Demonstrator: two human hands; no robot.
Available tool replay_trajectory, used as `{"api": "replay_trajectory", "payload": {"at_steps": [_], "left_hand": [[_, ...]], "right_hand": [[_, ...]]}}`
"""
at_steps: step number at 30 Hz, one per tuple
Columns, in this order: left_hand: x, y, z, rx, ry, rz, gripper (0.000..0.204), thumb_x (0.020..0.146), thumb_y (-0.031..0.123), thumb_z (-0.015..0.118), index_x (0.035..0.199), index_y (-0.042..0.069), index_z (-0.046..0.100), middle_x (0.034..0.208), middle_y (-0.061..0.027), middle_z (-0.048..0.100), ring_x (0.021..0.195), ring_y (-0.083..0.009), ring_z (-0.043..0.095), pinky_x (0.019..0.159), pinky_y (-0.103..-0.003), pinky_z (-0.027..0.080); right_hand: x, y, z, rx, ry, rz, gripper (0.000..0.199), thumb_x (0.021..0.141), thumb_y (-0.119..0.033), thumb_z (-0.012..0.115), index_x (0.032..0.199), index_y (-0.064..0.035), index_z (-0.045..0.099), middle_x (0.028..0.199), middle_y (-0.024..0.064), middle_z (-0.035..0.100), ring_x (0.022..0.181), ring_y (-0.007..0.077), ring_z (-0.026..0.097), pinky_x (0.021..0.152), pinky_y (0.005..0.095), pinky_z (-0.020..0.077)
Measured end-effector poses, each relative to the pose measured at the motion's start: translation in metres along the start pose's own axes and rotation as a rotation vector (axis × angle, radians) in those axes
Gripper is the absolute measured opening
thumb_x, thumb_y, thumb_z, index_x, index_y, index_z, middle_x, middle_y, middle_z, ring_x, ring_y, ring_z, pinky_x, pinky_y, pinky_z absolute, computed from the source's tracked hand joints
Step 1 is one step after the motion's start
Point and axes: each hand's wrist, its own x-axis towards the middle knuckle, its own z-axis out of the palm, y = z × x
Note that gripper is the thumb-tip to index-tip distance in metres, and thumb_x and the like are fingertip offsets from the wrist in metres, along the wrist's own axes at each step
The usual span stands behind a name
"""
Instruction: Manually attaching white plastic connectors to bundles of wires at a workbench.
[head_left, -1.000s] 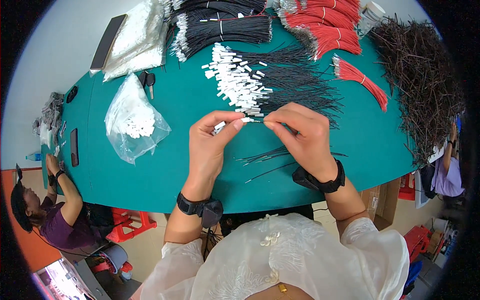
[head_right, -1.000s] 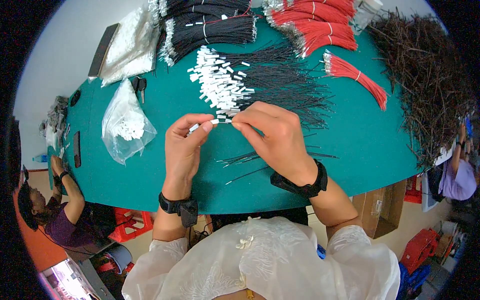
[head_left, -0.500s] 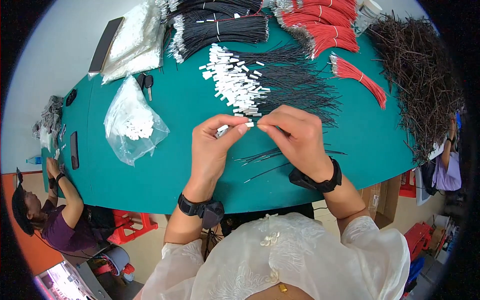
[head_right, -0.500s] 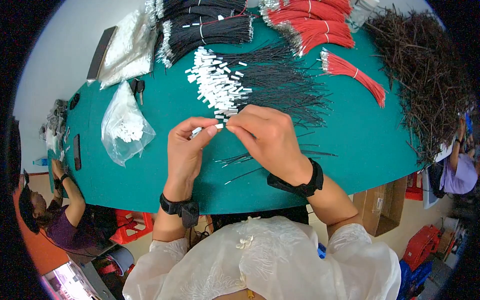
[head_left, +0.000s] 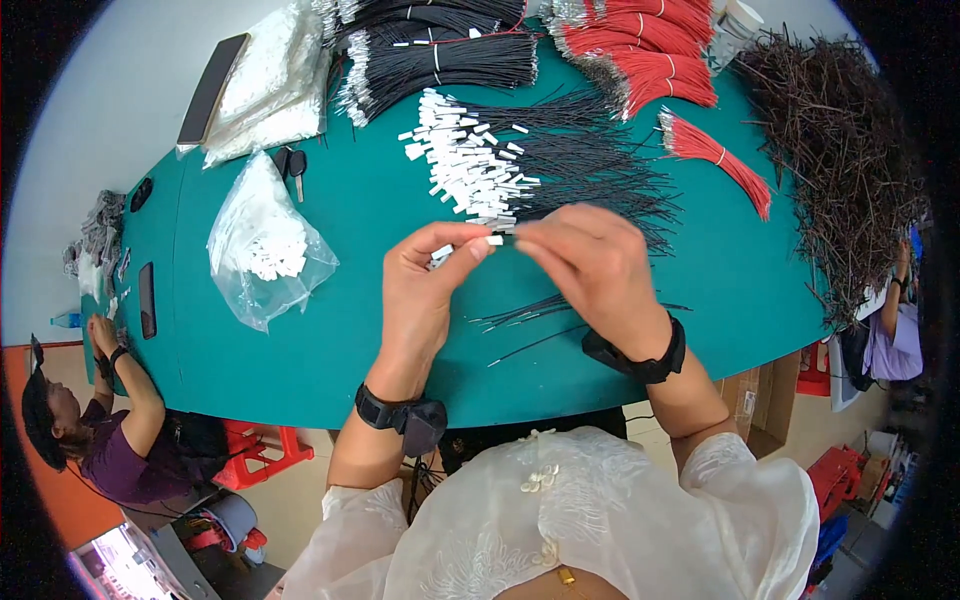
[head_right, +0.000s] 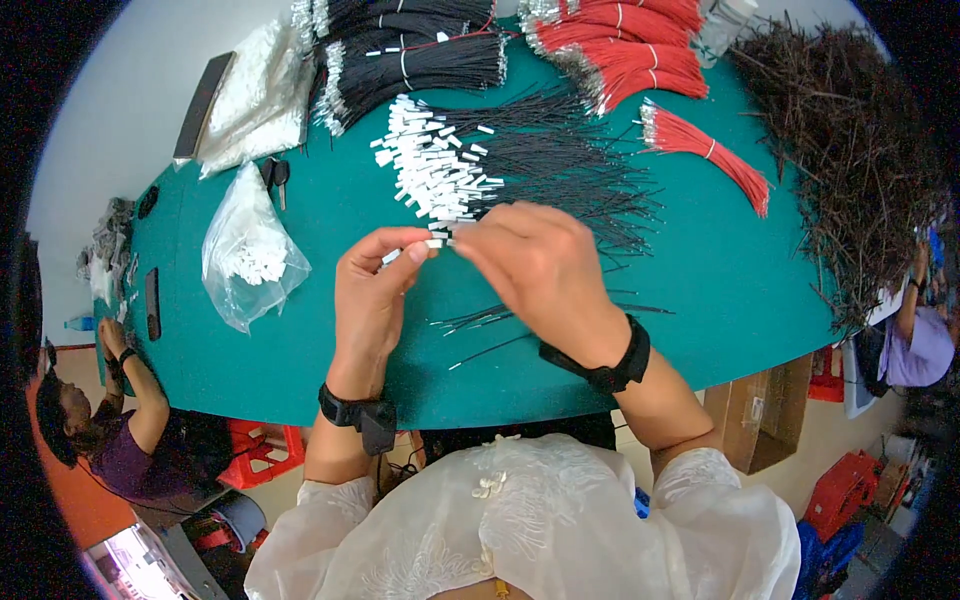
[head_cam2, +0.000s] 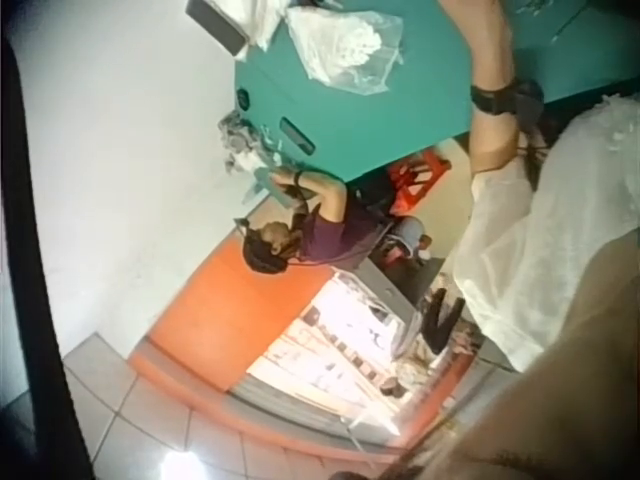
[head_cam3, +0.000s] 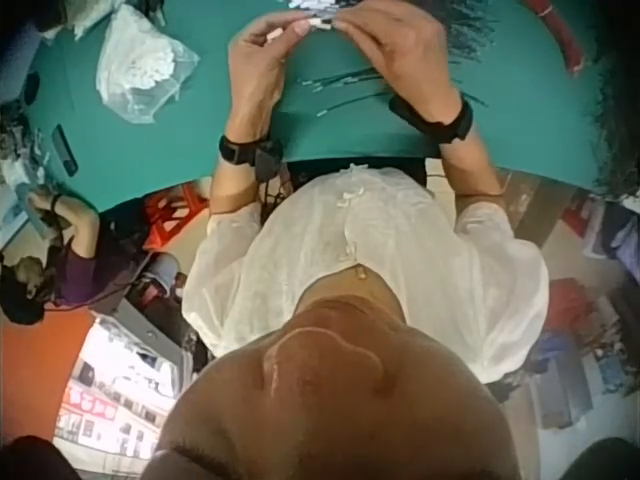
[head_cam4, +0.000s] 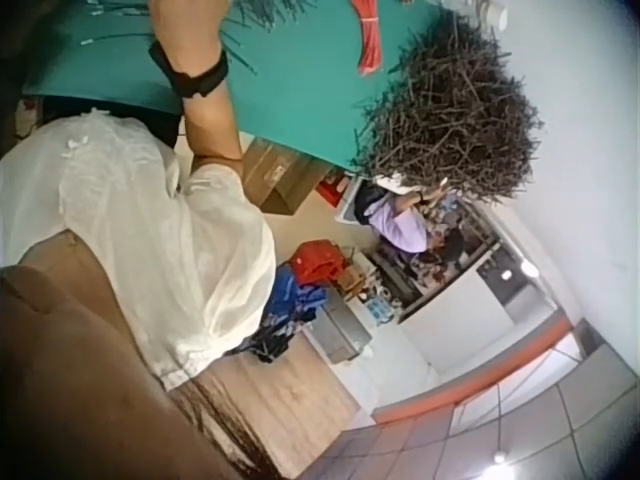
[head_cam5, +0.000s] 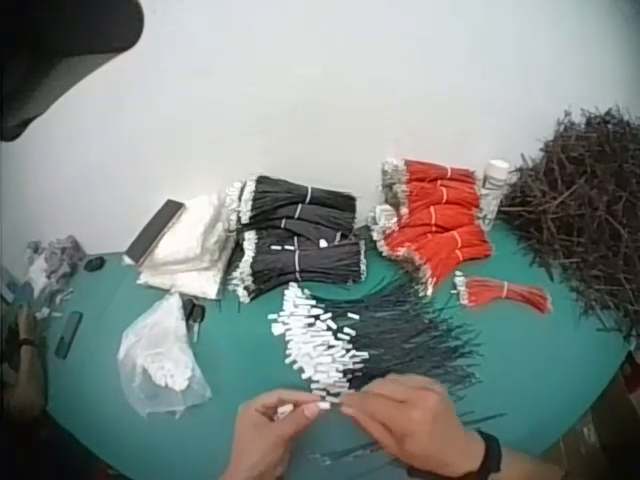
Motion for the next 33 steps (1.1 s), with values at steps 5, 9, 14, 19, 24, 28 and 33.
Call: {"api": "replay_trajectory", "payload": {"at_steps": [5, 9, 14, 19, 24, 28, 33], "left_hand": [[0.014, -0.006, -0.020, -0.182, 0.066, -0.069, 0.030, 0.093, 0.005, 0.064, 0.121, -0.004, 0.060, 0.085, -0.0020, 0.062, 0.071, -0.0086, 0.052, 0.067, -0.023, 0.044], [0.021, -0.001, -0.017, -0.583, 0.171, -0.238, 0.039, 0.098, 0.007, 0.057, 0.132, -0.007, 0.047, 0.083, -0.0023, 0.058, 0.062, -0.0082, 0.043, 0.058, -0.022, 0.039], [0.021, 0.004, -0.026, -0.840, 0.074, -0.328, 0.032, 0.100, 0.006, 0.050, 0.130, -0.007, 0.045, 0.084, -0.0054, 0.058, 0.058, -0.0079, 0.038, 0.052, -0.022, 0.033], [0.011, 0.003, -0.023, -0.614, -0.002, -0.216, 0.026, 0.102, 0.007, 0.048, 0.125, -0.005, 0.047, 0.084, -0.0069, 0.059, 0.058, -0.0076, 0.039, 0.052, -0.022, 0.032], [0.010, 0.001, -0.016, -0.439, -0.017, -0.103, 0.027, 0.102, 0.013, 0.051, 0.125, -0.001, 0.052, 0.083, -0.0067, 0.061, 0.059, -0.0060, 0.039, 0.052, -0.021, 0.030], [0.008, 0.000, -0.013, -0.343, -0.052, -0.063, 0.023, 0.100, 0.013, 0.057, 0.118, 0.000, 0.060, 0.084, -0.0045, 0.063, 0.060, -0.0039, 0.038, 0.052, -0.020, 0.028], [0.007, -0.002, -0.014, -0.277, -0.031, -0.048, 0.017, 0.095, 0.011, 0.065, 0.108, 0.000, 0.069, 0.084, -0.0016, 0.063, 0.061, -0.0024, 0.037, 0.052, -0.020, 0.026]], "right_hand": [[0.008, 0.004, -0.001, -0.352, 0.023, -0.048, 0.022, 0.076, -0.005, 0.075, 0.097, -0.0028, 0.069, 0.092, 0.0086, 0.066, 0.088, 0.0268, 0.063, 0.075, 0.0376, 0.0509], [-0.008, 0.002, 0.006, -0.155, -0.336, -0.023, 0.016, 0.076, -0.007, 0.072, 0.090, -0.0035, 0.067, 0.092, 0.0080, 0.063, 0.091, 0.0277, 0.060, 0.079, 0.0396, 0.0496], [-0.021, -0.003, 0.021, -0.098, -0.687, -0.095, 0.011, 0.080, -0.011, 0.068, 0.076, -0.0049, 0.059, 0.082, 0.0080, 0.056, 0.087, 0.0284, 0.059, 0.078, 0.0405, 0.0490], [-0.020, 0.000, 0.021, -0.047, -0.689, -0.077, 0.014, 0.081, -0.014, 0.066, 0.073, -0.0057, 0.057, 0.080, 0.0078, 0.055, 0.084, 0.0275, 0.058, 0.076, 0.0406, 0.0489], [-0.022, -0.007, 0.021, -0.193, -0.657, -0.156, 0.012, 0.080, -0.012, 0.066, 0.074, -0.0055, 0.058, 0.081, 0.0075, 0.056, 0.084, 0.0260, 0.059, 0.075, 0.0395, 0.0489], [-0.022, -0.007, 0.020, -0.259, -0.648, -0.174, 0.012, 0.079, -0.013, 0.067, 0.074, -0.0051, 0.059, 0.081, 0.0075, 0.057, 0.084, 0.0254, 0.060, 0.074, 0.0389, 0.0489], [-0.022, -0.005, 0.021, -0.300, -0.615, -0.162, 0.012, 0.077, -0.012, 0.069, 0.075, -0.0043, 0.059, 0.080, 0.0080, 0.058, 0.082, 0.0266, 0.060, 0.072, 0.0394, 0.0491]]}}
